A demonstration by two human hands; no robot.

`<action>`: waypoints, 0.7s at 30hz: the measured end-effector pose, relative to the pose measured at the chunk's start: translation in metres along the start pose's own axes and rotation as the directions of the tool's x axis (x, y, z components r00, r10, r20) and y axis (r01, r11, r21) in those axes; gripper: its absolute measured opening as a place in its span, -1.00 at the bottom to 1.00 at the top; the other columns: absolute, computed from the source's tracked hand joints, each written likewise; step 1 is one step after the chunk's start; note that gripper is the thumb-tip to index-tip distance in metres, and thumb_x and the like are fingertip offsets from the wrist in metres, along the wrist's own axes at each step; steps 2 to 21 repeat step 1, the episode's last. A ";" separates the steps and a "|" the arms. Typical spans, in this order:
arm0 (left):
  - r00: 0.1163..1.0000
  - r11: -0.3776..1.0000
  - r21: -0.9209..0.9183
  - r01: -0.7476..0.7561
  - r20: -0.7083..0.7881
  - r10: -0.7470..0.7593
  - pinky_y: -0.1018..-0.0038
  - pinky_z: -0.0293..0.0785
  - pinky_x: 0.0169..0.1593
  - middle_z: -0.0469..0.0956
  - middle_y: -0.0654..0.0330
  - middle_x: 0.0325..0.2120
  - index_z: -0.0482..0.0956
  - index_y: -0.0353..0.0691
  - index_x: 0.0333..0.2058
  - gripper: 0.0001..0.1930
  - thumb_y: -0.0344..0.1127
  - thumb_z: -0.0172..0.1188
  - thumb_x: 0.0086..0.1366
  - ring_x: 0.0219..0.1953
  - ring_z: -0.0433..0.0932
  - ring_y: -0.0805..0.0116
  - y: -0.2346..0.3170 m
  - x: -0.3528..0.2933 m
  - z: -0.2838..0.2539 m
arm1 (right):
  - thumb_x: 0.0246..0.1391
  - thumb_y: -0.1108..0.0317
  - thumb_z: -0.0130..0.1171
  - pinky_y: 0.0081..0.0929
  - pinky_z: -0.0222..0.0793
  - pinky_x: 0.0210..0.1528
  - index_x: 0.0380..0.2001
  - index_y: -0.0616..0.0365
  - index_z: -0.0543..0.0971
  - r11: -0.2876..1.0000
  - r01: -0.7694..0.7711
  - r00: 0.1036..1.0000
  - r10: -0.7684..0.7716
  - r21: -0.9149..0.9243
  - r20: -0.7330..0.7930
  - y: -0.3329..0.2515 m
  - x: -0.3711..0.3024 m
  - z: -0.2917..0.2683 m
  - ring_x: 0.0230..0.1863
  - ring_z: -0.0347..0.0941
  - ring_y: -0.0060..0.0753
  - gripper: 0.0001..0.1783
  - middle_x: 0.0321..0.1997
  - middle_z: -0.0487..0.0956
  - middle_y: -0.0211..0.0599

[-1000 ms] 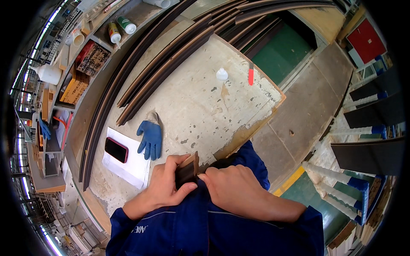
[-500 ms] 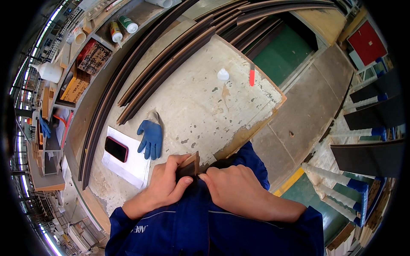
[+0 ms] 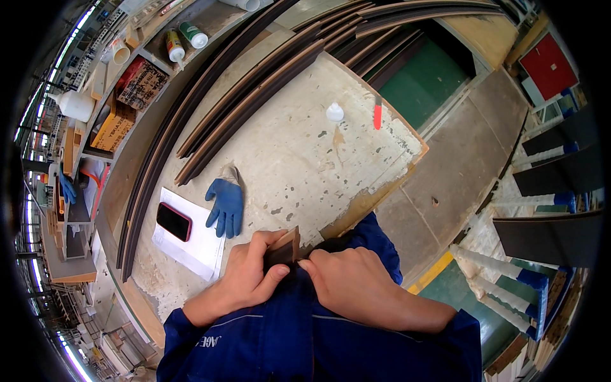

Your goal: The person applies glue to a small wooden piece and attaches it to the end of a long dark wooden strip. They then use a utility knife to trim the edges of the attached piece and smooth the surface with a scraper.

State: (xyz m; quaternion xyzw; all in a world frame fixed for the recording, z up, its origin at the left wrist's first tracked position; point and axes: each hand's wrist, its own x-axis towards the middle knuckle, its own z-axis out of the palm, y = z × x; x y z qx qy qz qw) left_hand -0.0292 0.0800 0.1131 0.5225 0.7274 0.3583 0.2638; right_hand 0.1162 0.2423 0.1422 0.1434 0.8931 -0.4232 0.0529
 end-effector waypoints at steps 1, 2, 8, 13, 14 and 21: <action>1.000 1.000 0.000 0.000 0.000 0.000 0.16 0.53 -0.23 0.59 -0.19 -0.30 0.33 -0.40 0.07 -0.46 -0.07 0.19 0.34 -0.30 0.61 -0.18 0.000 0.000 0.000 | 0.28 0.21 0.05 -0.04 0.41 -0.50 -0.51 0.21 0.53 1.000 -0.002 1.000 0.002 0.000 -0.001 0.000 0.000 0.000 -0.56 0.52 0.16 -0.66 -0.64 0.54 0.02; 1.000 1.000 0.000 0.000 0.000 0.000 0.16 0.53 -0.23 0.59 -0.19 -0.30 0.33 -0.40 0.07 -0.46 -0.07 0.19 0.34 -0.30 0.61 -0.18 0.000 0.000 0.000 | 0.28 0.21 0.05 -0.04 0.41 -0.50 -0.51 0.21 0.53 1.000 -0.002 1.000 0.002 0.000 -0.001 0.000 0.000 0.000 -0.56 0.52 0.16 -0.66 -0.64 0.54 0.02; 1.000 1.000 0.000 0.000 0.000 0.000 0.16 0.53 -0.23 0.59 -0.19 -0.30 0.33 -0.40 0.07 -0.46 -0.07 0.19 0.34 -0.30 0.61 -0.18 0.000 0.000 0.000 | 0.28 0.21 0.05 -0.04 0.41 -0.50 -0.51 0.21 0.53 1.000 -0.002 1.000 0.002 0.000 -0.001 0.000 0.000 0.000 -0.56 0.52 0.16 -0.66 -0.64 0.54 0.02; 1.000 1.000 0.000 0.000 0.000 0.000 0.16 0.53 -0.23 0.59 -0.19 -0.30 0.33 -0.40 0.07 -0.46 -0.07 0.19 0.34 -0.30 0.61 -0.18 0.000 0.000 0.000 | 0.28 0.21 0.05 -0.04 0.41 -0.50 -0.51 0.21 0.53 1.000 -0.002 1.000 0.002 0.000 -0.001 0.000 0.000 0.000 -0.56 0.52 0.16 -0.66 -0.64 0.54 0.02; 1.000 1.000 0.000 0.000 0.000 0.000 0.16 0.53 -0.23 0.59 -0.19 -0.30 0.33 -0.40 0.07 -0.46 -0.07 0.19 0.34 -0.30 0.61 -0.18 0.000 0.000 0.000 | 0.28 0.21 0.05 -0.04 0.41 -0.50 -0.51 0.21 0.53 1.000 -0.002 1.000 0.002 0.000 -0.001 0.000 0.000 0.000 -0.56 0.52 0.16 -0.66 -0.64 0.54 0.02; 1.000 1.000 0.000 0.000 0.000 0.000 0.16 0.53 -0.23 0.59 -0.19 -0.30 0.33 -0.40 0.07 -0.46 -0.07 0.19 0.34 -0.30 0.61 -0.18 0.000 0.000 0.000 | 0.28 0.21 0.05 -0.04 0.41 -0.50 -0.51 0.21 0.53 1.000 -0.002 1.000 0.002 0.000 -0.001 0.000 0.000 0.000 -0.56 0.52 0.16 -0.66 -0.64 0.54 0.02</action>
